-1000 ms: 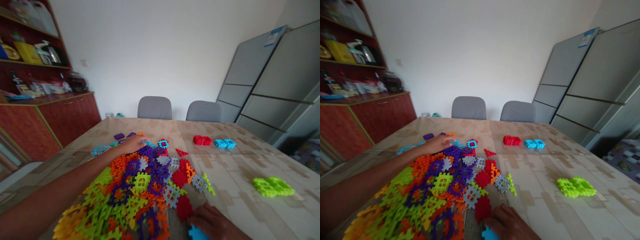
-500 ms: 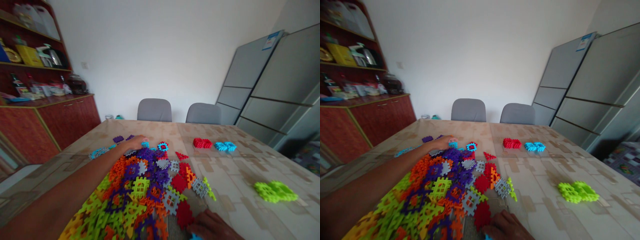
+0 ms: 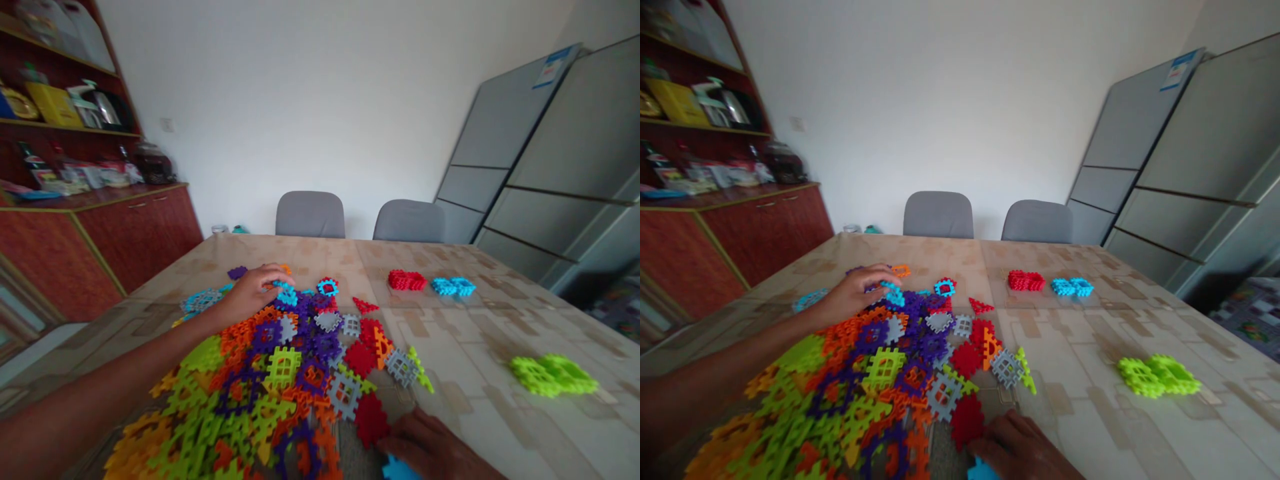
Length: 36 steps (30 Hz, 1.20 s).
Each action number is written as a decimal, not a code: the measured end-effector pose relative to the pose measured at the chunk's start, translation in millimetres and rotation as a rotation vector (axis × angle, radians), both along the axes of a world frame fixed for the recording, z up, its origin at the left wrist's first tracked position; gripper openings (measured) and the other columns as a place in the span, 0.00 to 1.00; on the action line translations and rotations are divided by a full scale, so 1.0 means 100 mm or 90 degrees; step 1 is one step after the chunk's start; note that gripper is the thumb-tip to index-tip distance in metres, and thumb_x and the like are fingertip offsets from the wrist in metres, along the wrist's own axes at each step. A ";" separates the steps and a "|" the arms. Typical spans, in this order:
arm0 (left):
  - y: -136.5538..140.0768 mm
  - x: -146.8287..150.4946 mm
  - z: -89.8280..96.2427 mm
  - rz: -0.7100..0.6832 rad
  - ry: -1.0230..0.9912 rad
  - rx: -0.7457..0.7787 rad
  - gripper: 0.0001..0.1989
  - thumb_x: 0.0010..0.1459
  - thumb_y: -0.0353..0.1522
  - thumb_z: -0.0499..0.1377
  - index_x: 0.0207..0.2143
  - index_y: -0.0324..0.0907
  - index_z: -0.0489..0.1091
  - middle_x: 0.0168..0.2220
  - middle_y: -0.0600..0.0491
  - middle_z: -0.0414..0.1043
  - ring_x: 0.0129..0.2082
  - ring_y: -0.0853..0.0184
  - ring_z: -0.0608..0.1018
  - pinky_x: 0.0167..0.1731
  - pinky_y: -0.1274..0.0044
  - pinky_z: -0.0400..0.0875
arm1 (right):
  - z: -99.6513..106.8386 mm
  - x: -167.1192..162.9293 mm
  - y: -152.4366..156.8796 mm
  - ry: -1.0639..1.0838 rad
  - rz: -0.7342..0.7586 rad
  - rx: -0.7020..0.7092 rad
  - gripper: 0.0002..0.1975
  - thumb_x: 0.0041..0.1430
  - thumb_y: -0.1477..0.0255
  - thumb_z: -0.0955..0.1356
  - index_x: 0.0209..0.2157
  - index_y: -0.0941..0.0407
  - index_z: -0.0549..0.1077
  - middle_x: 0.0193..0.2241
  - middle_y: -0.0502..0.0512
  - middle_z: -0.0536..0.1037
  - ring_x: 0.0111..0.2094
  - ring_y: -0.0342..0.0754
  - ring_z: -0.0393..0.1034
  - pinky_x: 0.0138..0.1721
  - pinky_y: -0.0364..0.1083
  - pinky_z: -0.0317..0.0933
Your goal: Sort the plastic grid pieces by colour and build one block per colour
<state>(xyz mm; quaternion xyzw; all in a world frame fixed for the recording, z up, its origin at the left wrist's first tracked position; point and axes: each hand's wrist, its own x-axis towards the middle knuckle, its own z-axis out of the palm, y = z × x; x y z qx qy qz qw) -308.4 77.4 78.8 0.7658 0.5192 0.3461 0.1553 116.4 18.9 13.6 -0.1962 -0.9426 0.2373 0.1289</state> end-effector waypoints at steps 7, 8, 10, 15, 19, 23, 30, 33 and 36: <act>-0.95 0.45 -0.22 -0.207 -0.038 -0.090 0.12 0.62 0.28 0.55 0.33 0.48 0.78 0.41 0.53 0.80 0.42 0.64 0.81 0.46 0.74 0.74 | -0.28 0.05 0.08 -0.024 -0.005 0.014 0.23 0.65 0.62 0.68 0.61 0.45 0.71 0.47 0.59 0.81 0.45 0.61 0.76 0.47 0.56 0.73; -1.02 0.47 -0.26 -0.218 -0.031 -0.100 0.14 0.62 0.26 0.54 0.33 0.49 0.78 0.44 0.53 0.80 0.45 0.64 0.81 0.47 0.74 0.74 | -0.21 0.05 0.05 -0.031 0.001 0.003 0.24 0.64 0.62 0.68 0.61 0.45 0.71 0.48 0.59 0.81 0.46 0.61 0.76 0.48 0.57 0.72; -1.12 0.46 -0.34 -0.200 -0.017 -0.093 0.20 0.62 0.23 0.50 0.36 0.51 0.79 0.50 0.55 0.79 0.50 0.64 0.80 0.51 0.74 0.72 | 0.01 0.06 -0.02 -0.035 0.004 -0.021 0.27 0.62 0.61 0.70 0.62 0.43 0.70 0.49 0.59 0.80 0.49 0.62 0.75 0.51 0.58 0.71; -1.35 0.46 -0.37 -0.056 0.017 -0.020 0.23 0.65 0.24 0.48 0.54 0.53 0.74 0.55 0.54 0.76 0.57 0.63 0.76 0.59 0.72 0.68 | 0.45 0.04 -0.15 -0.087 -0.067 -0.079 0.33 0.57 0.66 0.73 0.64 0.41 0.67 0.56 0.57 0.77 0.56 0.63 0.70 0.57 0.58 0.66; -1.53 0.54 -0.30 -0.072 0.149 -0.115 0.33 0.60 0.32 0.64 0.67 0.54 0.62 0.66 0.51 0.65 0.66 0.53 0.65 0.67 0.61 0.57 | 0.50 0.00 -0.09 -0.201 -0.094 -0.121 0.40 0.48 0.70 0.76 0.64 0.50 0.69 0.59 0.64 0.74 0.59 0.68 0.67 0.60 0.63 0.62; -1.55 0.58 -0.30 -0.061 0.211 -0.165 0.38 0.55 0.27 0.67 0.66 0.53 0.63 0.66 0.50 0.66 0.66 0.51 0.65 0.67 0.57 0.56 | 0.49 0.07 -0.07 -0.220 -0.123 -0.167 0.44 0.49 0.66 0.77 0.67 0.49 0.65 0.65 0.62 0.68 0.66 0.68 0.58 0.66 0.62 0.53; -1.64 0.67 -0.25 -0.014 0.204 -0.151 0.39 0.57 0.28 0.66 0.68 0.56 0.59 0.65 0.50 0.65 0.64 0.51 0.67 0.62 0.61 0.65 | 0.46 0.17 -0.06 -0.265 -0.143 -0.209 0.43 0.53 0.59 0.76 0.69 0.48 0.62 0.69 0.63 0.60 0.70 0.71 0.47 0.67 0.68 0.46; -1.87 0.85 -0.16 -0.038 0.206 -0.174 0.41 0.55 0.32 0.69 0.68 0.59 0.57 0.66 0.53 0.65 0.63 0.52 0.68 0.61 0.64 0.66 | 0.46 0.15 -0.04 -0.243 -0.140 -0.173 0.39 0.55 0.60 0.75 0.67 0.49 0.66 0.66 0.63 0.65 0.68 0.69 0.53 0.66 0.66 0.50; -2.08 1.04 -0.16 -0.082 0.223 -0.175 0.42 0.55 0.39 0.71 0.68 0.59 0.57 0.62 0.53 0.69 0.58 0.54 0.73 0.57 0.68 0.70 | 0.45 0.17 -0.04 -0.207 -0.110 -0.133 0.34 0.58 0.61 0.73 0.65 0.48 0.68 0.62 0.62 0.70 0.64 0.65 0.61 0.65 0.63 0.55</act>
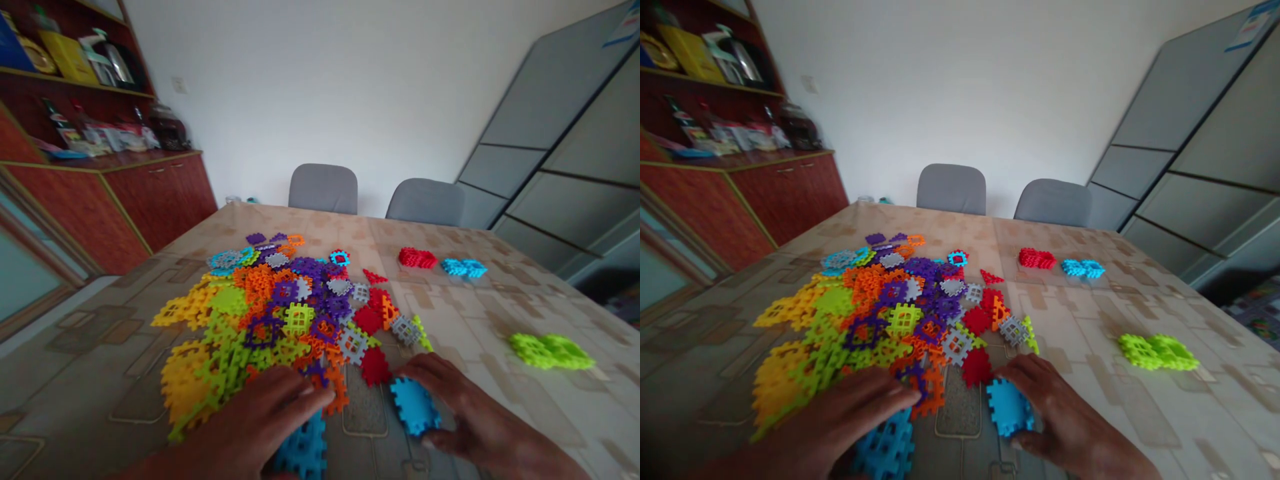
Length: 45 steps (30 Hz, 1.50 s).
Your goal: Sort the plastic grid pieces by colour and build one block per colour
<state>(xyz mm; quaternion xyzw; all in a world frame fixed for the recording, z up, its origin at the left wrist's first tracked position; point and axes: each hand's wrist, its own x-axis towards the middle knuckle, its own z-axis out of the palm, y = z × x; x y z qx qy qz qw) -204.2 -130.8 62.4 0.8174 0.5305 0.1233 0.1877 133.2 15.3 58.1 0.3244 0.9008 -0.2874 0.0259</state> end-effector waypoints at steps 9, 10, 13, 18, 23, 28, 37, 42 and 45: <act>-0.11 0.16 -0.26 0.000 0.084 0.024 0.48 0.51 0.41 0.73 0.70 0.55 0.55 0.57 0.48 0.74 0.53 0.50 0.76 0.55 0.63 0.71 | -0.05 0.08 -0.02 0.006 0.011 0.029 0.32 0.59 0.61 0.73 0.65 0.48 0.68 0.62 0.61 0.70 0.64 0.64 0.60 0.64 0.61 0.57; -0.11 0.16 -0.25 0.005 0.089 0.007 0.51 0.48 0.39 0.75 0.70 0.56 0.55 0.58 0.48 0.73 0.54 0.49 0.76 0.55 0.63 0.71 | -0.06 0.08 -0.01 0.007 0.012 0.028 0.33 0.60 0.61 0.73 0.65 0.48 0.67 0.62 0.61 0.69 0.65 0.64 0.59 0.65 0.61 0.56; -0.11 0.14 -0.22 0.026 0.088 -0.028 0.51 0.47 0.37 0.76 0.70 0.56 0.56 0.60 0.49 0.72 0.56 0.49 0.75 0.56 0.65 0.71 | -0.06 0.10 0.00 0.006 0.006 0.026 0.33 0.60 0.60 0.72 0.65 0.48 0.67 0.63 0.62 0.68 0.65 0.64 0.58 0.65 0.62 0.55; -0.11 0.18 -0.17 0.039 0.079 -0.033 0.46 0.51 0.42 0.74 0.69 0.55 0.58 0.61 0.48 0.71 0.57 0.49 0.75 0.56 0.64 0.72 | 0.02 0.06 -0.02 0.004 0.011 0.000 0.31 0.60 0.60 0.73 0.63 0.49 0.69 0.61 0.62 0.71 0.63 0.63 0.61 0.65 0.62 0.55; -0.11 0.15 -0.15 0.072 0.051 -0.015 0.47 0.46 0.40 0.76 0.67 0.59 0.62 0.58 0.51 0.75 0.54 0.51 0.78 0.54 0.68 0.74 | 0.01 0.03 -0.01 -0.020 -0.004 -0.008 0.34 0.59 0.60 0.73 0.65 0.51 0.67 0.63 0.64 0.68 0.66 0.66 0.57 0.66 0.64 0.52; -0.17 -0.06 -0.18 0.193 0.011 0.095 0.39 0.55 0.42 0.69 0.67 0.61 0.60 0.64 0.54 0.69 0.59 0.53 0.75 0.56 0.69 0.73 | -0.05 0.05 0.01 0.009 0.020 0.000 0.33 0.59 0.61 0.73 0.65 0.49 0.67 0.63 0.63 0.69 0.65 0.65 0.58 0.65 0.63 0.53; -0.21 0.08 -0.29 0.093 0.038 0.049 0.41 0.57 0.56 0.64 0.67 0.49 0.62 0.62 0.41 0.69 0.57 0.46 0.76 0.53 0.63 0.75 | -0.02 0.05 0.00 -0.017 0.022 0.009 0.37 0.57 0.60 0.74 0.66 0.48 0.65 0.64 0.63 0.67 0.66 0.67 0.57 0.65 0.66 0.53; -0.25 -0.14 -0.27 0.066 0.054 0.046 0.36 0.62 0.50 0.63 0.69 0.58 0.56 0.66 0.49 0.65 0.61 0.51 0.72 0.58 0.64 0.71 | -0.04 0.05 0.00 -0.010 0.018 0.010 0.38 0.56 0.62 0.74 0.67 0.49 0.65 0.65 0.64 0.66 0.66 0.68 0.57 0.66 0.67 0.51; -0.28 -0.17 -0.22 0.077 0.076 0.040 0.39 0.57 0.53 0.66 0.67 0.55 0.61 0.64 0.48 0.68 0.58 0.49 0.74 0.55 0.65 0.73 | 0.01 0.01 -0.02 -0.027 0.016 0.011 0.37 0.56 0.62 0.74 0.66 0.51 0.66 0.64 0.66 0.67 0.66 0.68 0.57 0.65 0.66 0.52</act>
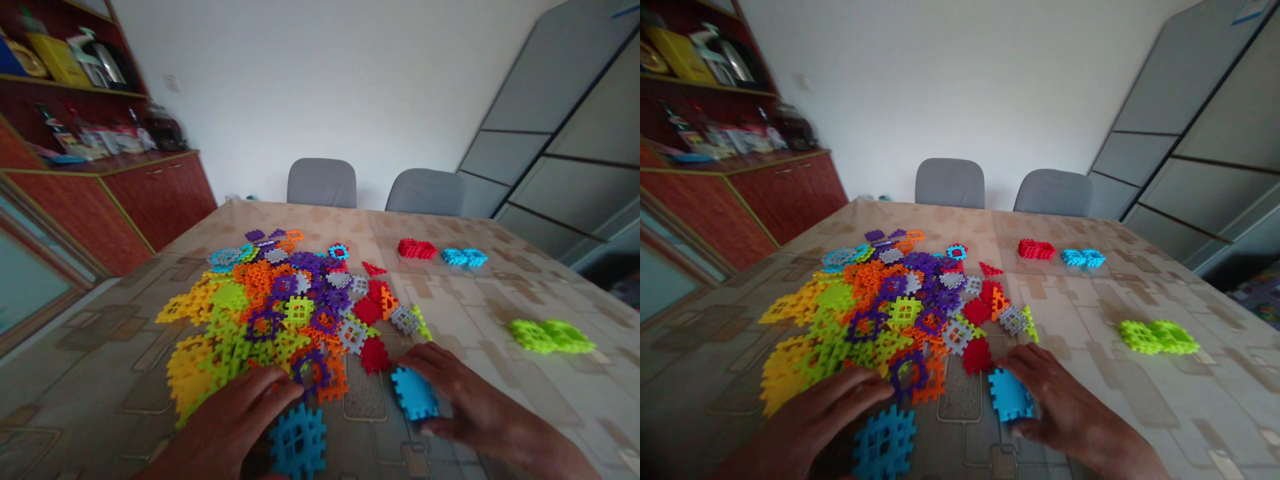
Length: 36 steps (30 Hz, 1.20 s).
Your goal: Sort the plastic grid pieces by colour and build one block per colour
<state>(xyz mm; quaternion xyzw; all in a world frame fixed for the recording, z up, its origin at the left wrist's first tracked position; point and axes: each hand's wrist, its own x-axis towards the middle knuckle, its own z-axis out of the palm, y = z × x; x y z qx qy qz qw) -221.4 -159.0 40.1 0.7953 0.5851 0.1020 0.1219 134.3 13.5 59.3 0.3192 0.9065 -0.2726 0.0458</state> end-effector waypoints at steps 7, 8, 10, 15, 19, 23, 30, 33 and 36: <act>0.00 0.21 -0.08 -0.017 -0.018 -0.008 0.45 0.53 0.43 0.71 0.69 0.57 0.56 0.60 0.49 0.72 0.54 0.51 0.76 0.54 0.66 0.72 | 0.04 -0.02 0.00 0.002 0.006 0.011 0.34 0.58 0.62 0.73 0.66 0.51 0.67 0.63 0.63 0.69 0.65 0.66 0.59 0.65 0.63 0.54; -0.01 0.21 -0.09 -0.013 -0.021 -0.006 0.46 0.53 0.42 0.71 0.70 0.58 0.54 0.61 0.49 0.70 0.55 0.50 0.75 0.55 0.66 0.72 | 0.03 -0.02 0.00 0.009 0.004 0.011 0.35 0.58 0.62 0.74 0.65 0.50 0.67 0.63 0.63 0.69 0.65 0.66 0.59 0.65 0.63 0.54; -0.02 0.18 -0.10 0.003 -0.029 -0.001 0.46 0.54 0.43 0.70 0.70 0.59 0.53 0.63 0.50 0.68 0.57 0.50 0.75 0.56 0.67 0.72 | 0.01 -0.01 0.00 0.024 -0.001 0.007 0.34 0.57 0.62 0.74 0.64 0.50 0.69 0.62 0.63 0.70 0.64 0.66 0.60 0.65 0.63 0.54; 0.03 0.18 0.03 -0.042 -0.049 -0.048 0.44 0.55 0.37 0.70 0.70 0.60 0.54 0.62 0.51 0.69 0.56 0.54 0.75 0.55 0.69 0.73 | 0.03 -0.01 0.00 0.035 0.000 -0.002 0.33 0.58 0.60 0.73 0.63 0.50 0.69 0.62 0.62 0.70 0.64 0.66 0.60 0.65 0.64 0.54; 0.12 0.27 0.11 -0.079 -0.040 -0.063 0.44 0.53 0.35 0.70 0.69 0.59 0.55 0.60 0.51 0.71 0.55 0.52 0.75 0.55 0.67 0.72 | 0.02 -0.03 0.01 0.015 -0.001 -0.003 0.33 0.57 0.59 0.74 0.63 0.50 0.70 0.62 0.63 0.70 0.65 0.67 0.59 0.66 0.64 0.53; 0.16 0.32 0.12 -0.078 -0.010 -0.085 0.44 0.53 0.38 0.71 0.69 0.56 0.57 0.59 0.49 0.72 0.54 0.50 0.75 0.53 0.64 0.73 | 0.00 -0.02 0.01 0.015 -0.001 0.005 0.34 0.57 0.59 0.74 0.63 0.51 0.70 0.63 0.63 0.69 0.65 0.67 0.58 0.66 0.64 0.53; 0.01 0.25 -0.02 -0.012 -0.058 -0.068 0.48 0.52 0.38 0.71 0.71 0.59 0.52 0.64 0.50 0.69 0.57 0.51 0.75 0.56 0.67 0.72 | -0.04 0.03 0.02 0.017 0.014 0.011 0.35 0.59 0.59 0.73 0.66 0.50 0.66 0.64 0.63 0.68 0.66 0.67 0.57 0.66 0.66 0.52; 0.00 0.14 0.04 0.040 -0.083 -0.083 0.46 0.55 0.36 0.67 0.71 0.62 0.49 0.66 0.53 0.66 0.60 0.52 0.74 0.57 0.66 0.72 | -0.03 0.02 0.02 -0.001 0.009 0.008 0.35 0.60 0.58 0.72 0.66 0.52 0.66 0.65 0.64 0.67 0.67 0.67 0.55 0.66 0.68 0.50; 0.10 0.05 0.23 0.031 -0.087 -0.103 0.45 0.56 0.31 0.65 0.71 0.63 0.50 0.68 0.55 0.62 0.63 0.53 0.71 0.59 0.65 0.70 | 0.01 -0.01 0.00 -0.003 0.009 0.011 0.33 0.60 0.59 0.72 0.65 0.51 0.67 0.65 0.63 0.67 0.67 0.66 0.56 0.66 0.66 0.52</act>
